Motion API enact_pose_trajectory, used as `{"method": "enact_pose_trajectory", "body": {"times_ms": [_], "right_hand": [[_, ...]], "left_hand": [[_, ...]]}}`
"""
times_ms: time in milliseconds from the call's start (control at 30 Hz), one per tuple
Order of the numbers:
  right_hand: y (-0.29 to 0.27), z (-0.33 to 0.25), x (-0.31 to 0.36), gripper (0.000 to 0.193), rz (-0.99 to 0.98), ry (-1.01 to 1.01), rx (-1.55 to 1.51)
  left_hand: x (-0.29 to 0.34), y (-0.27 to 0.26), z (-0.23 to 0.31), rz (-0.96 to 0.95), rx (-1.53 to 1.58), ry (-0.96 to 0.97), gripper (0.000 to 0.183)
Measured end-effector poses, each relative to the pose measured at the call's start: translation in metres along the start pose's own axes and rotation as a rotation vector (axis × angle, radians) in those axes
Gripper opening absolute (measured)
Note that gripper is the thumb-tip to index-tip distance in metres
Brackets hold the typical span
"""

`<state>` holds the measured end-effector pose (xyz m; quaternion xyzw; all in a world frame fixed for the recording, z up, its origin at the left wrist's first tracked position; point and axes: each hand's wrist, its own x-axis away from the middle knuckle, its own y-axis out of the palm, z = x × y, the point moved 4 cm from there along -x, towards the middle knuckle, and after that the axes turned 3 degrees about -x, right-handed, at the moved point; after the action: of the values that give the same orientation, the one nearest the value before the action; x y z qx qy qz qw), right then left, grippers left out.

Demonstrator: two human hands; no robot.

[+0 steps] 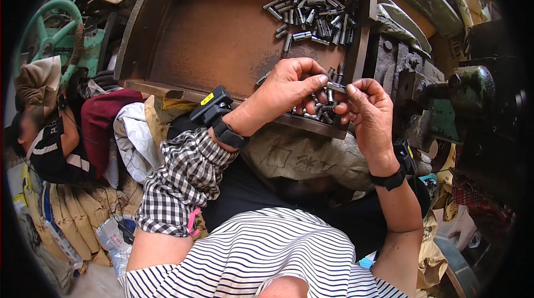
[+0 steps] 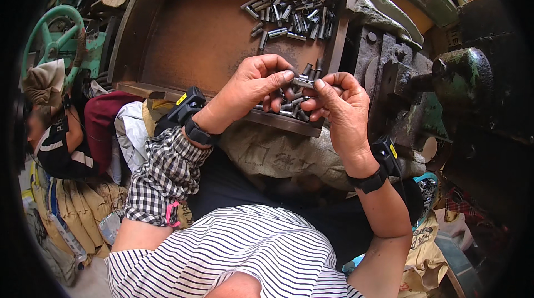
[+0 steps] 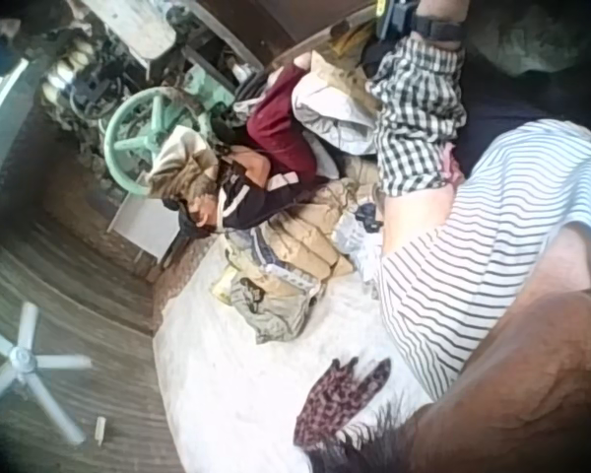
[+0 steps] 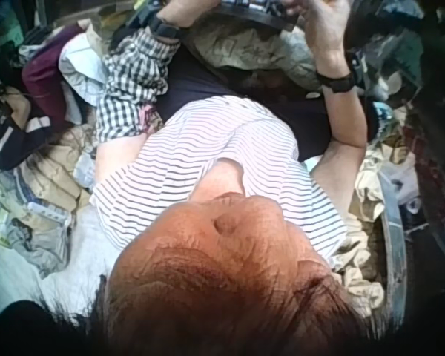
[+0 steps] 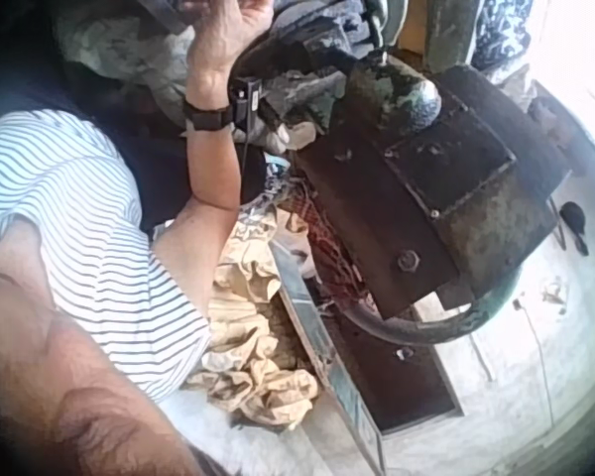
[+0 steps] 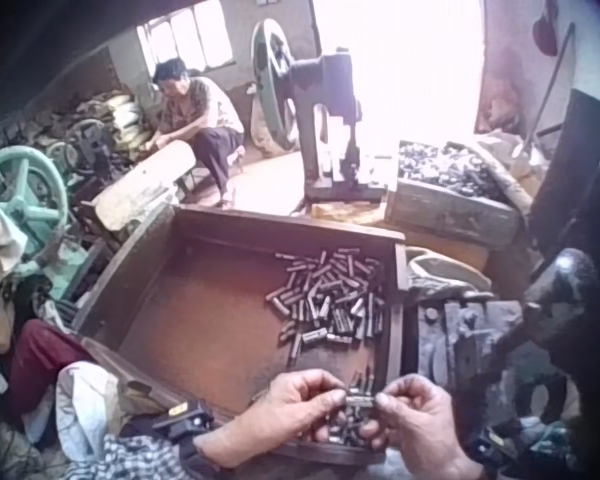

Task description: Assembling small metal pins into housings using a manual industrial press.

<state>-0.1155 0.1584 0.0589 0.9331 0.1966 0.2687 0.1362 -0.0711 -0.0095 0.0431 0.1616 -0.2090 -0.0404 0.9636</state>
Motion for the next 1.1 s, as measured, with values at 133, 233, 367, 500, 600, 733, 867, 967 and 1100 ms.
{"method": "enact_pose_trajectory", "body": {"times_ms": [133, 233, 367, 500, 600, 733, 867, 967, 1100], "right_hand": [[0.000, 0.001, 0.000, 0.012, 0.005, 0.036, -0.053], [0.001, -0.001, 0.000, 0.012, -0.015, 0.050, -0.061], [-0.003, -0.001, -0.003, 0.010, -0.055, 0.099, -0.092], [0.004, -0.004, 0.001, 0.011, -0.410, 0.330, -0.288], [0.010, -0.003, 0.004, 0.013, -0.453, 0.337, -0.276], [0.016, -0.001, -0.004, 0.013, -0.360, 0.283, -0.052], [0.022, -0.008, -0.032, 0.013, -0.223, 0.154, 0.056], [0.036, -0.032, -0.071, 0.020, -0.140, -0.341, 0.756], [0.051, -0.030, -0.114, 0.013, -0.041, -0.903, 1.553]], "left_hand": [[0.003, 0.003, 0.002, 0.039, -0.048, 0.036, 0.021], [0.004, 0.006, 0.003, 0.035, -0.028, 0.053, 0.021], [0.008, 0.010, 0.003, 0.031, 0.027, 0.055, 0.018], [0.016, 0.022, 0.012, -0.359, 0.062, -0.072, 0.031], [0.025, 0.023, 0.023, -0.397, 0.030, 0.002, 0.043], [0.018, 0.012, 0.020, -0.377, -0.259, 0.349, 0.049], [0.014, -0.006, 0.021, -0.102, -0.425, 0.404, 0.042], [0.006, -0.046, 0.010, 0.063, 0.254, 0.139, 0.036], [0.007, -0.055, 0.011, 0.250, 0.389, 0.024, 0.029]]}}
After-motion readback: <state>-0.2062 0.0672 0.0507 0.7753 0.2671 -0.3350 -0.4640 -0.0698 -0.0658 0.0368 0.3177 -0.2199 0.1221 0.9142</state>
